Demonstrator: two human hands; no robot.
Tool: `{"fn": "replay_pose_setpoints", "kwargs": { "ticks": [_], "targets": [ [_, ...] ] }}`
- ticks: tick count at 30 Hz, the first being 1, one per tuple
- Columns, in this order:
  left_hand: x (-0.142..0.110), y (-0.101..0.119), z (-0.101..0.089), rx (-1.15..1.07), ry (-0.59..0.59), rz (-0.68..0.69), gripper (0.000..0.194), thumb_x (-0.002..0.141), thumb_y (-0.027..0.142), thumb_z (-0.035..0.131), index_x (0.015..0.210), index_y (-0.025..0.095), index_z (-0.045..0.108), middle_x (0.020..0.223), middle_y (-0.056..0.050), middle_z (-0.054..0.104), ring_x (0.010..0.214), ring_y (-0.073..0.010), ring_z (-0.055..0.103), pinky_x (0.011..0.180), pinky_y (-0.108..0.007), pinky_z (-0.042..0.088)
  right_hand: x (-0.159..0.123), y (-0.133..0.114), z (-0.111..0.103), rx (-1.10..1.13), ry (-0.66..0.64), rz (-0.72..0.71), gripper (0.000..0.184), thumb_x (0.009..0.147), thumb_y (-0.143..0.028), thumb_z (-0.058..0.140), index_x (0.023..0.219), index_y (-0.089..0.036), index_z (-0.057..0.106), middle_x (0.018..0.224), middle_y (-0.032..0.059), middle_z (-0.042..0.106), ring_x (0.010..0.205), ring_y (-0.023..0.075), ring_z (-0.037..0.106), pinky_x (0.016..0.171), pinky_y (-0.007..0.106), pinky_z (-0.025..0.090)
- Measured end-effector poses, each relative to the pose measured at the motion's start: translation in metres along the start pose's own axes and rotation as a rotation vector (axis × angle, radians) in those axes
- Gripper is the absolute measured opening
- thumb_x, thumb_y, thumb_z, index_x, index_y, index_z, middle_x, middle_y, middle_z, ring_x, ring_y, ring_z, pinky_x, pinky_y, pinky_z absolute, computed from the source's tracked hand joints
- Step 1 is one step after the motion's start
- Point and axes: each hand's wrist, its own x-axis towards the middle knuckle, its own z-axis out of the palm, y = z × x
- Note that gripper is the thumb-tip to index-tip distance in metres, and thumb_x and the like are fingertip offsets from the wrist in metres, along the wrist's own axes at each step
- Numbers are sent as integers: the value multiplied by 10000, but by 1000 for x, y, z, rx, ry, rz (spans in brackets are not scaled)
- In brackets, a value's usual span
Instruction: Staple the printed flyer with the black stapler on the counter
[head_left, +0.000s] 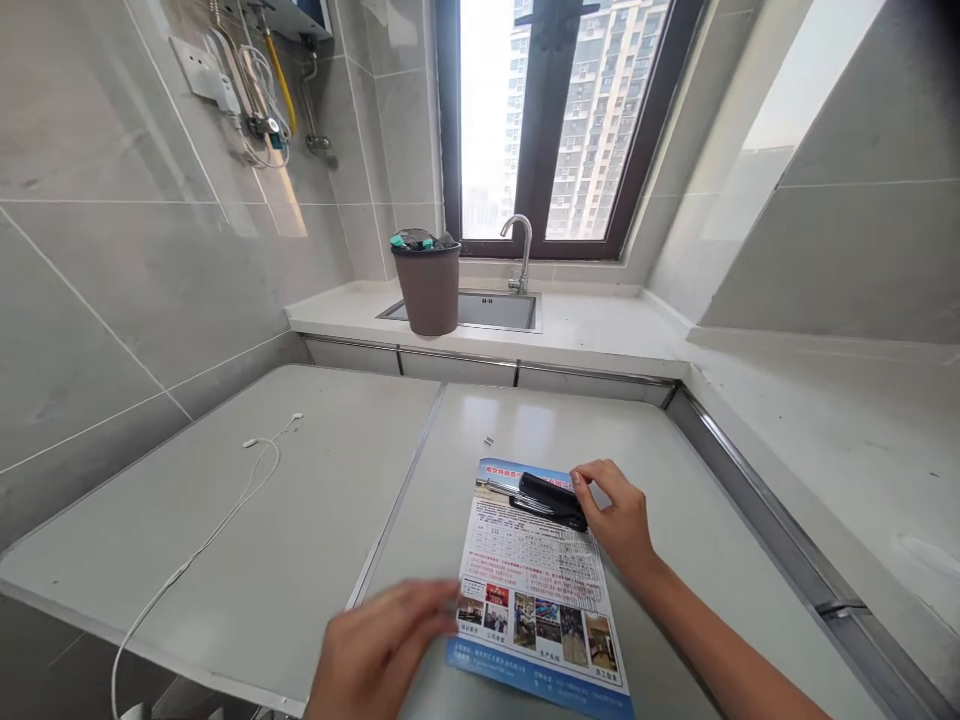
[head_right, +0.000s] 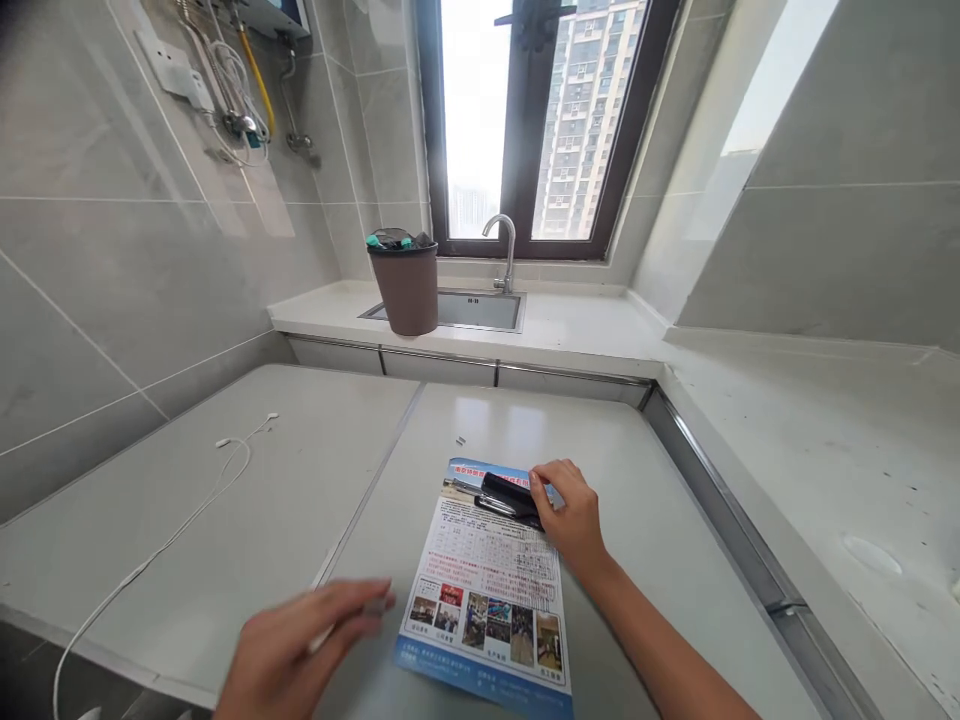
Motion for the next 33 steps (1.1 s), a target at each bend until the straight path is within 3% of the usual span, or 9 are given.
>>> {"fn": "replay_pose_setpoints", "kwargs": {
  "ticks": [3, 6, 9, 12, 18, 23, 33],
  "targets": [
    [62, -30, 39, -72, -48, -77, 129, 972, 288, 617, 1055, 294, 715, 936, 12, 783, 804, -183, 740, 711, -292, 608, -9, 10, 5, 36, -96, 6, 124, 1003, -250, 517, 987, -236, 639, 931, 46, 651, 872, 222, 578, 828, 388, 463],
    [112, -62, 78, 35, -167, -32, 132, 991, 274, 571, 1023, 235, 693, 989, -36, 758, 896, -223, 700, 783, -355, 573, -9, 12, 10, 19, -179, 38, 149, 998, -289, 529, 1083, -244, 644, 1037, 67, 651, 963, 244, 584, 879, 414, 478],
    [139, -87, 112, 58, -263, 81, 107, 981, 257, 581, 998, 233, 683, 1121, -53, 735, 1063, -256, 637, 913, -417, 525, -7, 12, 15, -8, -263, 79, 196, 955, -320, 614, 1137, -249, 635, 1093, 76, 646, 1013, 258, 583, 894, 421, 491],
    [145, -104, 135, 10, -313, 92, 129, 999, 256, 539, 1037, 232, 660, 1092, -55, 724, 1045, -242, 632, 913, -409, 510, -8, 16, 20, -7, -370, 88, 248, 914, -296, 677, 1153, -251, 628, 1074, 69, 662, 990, 254, 596, 887, 420, 503],
    [138, -119, 144, -131, -371, 21, 164, 1021, 304, 498, 1044, 244, 648, 1051, -35, 716, 1005, -208, 656, 882, -349, 527, -12, 27, 25, 40, -448, 129, 270, 914, -308, 696, 1167, -250, 623, 1051, 64, 694, 962, 242, 629, 866, 395, 520],
    [142, -119, 146, -146, -452, 80, 155, 1009, 327, 542, 1046, 252, 672, 1080, -26, 733, 1035, -203, 659, 940, -352, 514, -10, 28, 24, 44, -456, 145, 260, 906, -302, 705, 1149, -251, 627, 1028, 66, 695, 956, 239, 632, 850, 379, 524],
    [136, -129, 150, -132, -405, 190, 236, 983, 342, 606, 1179, 288, 728, 1107, -40, 779, 1075, -218, 685, 935, -367, 553, -9, 27, 23, 38, -469, 137, 280, 910, -288, 701, 1175, -250, 619, 1056, 65, 693, 981, 240, 627, 861, 388, 526]
  ]
}}
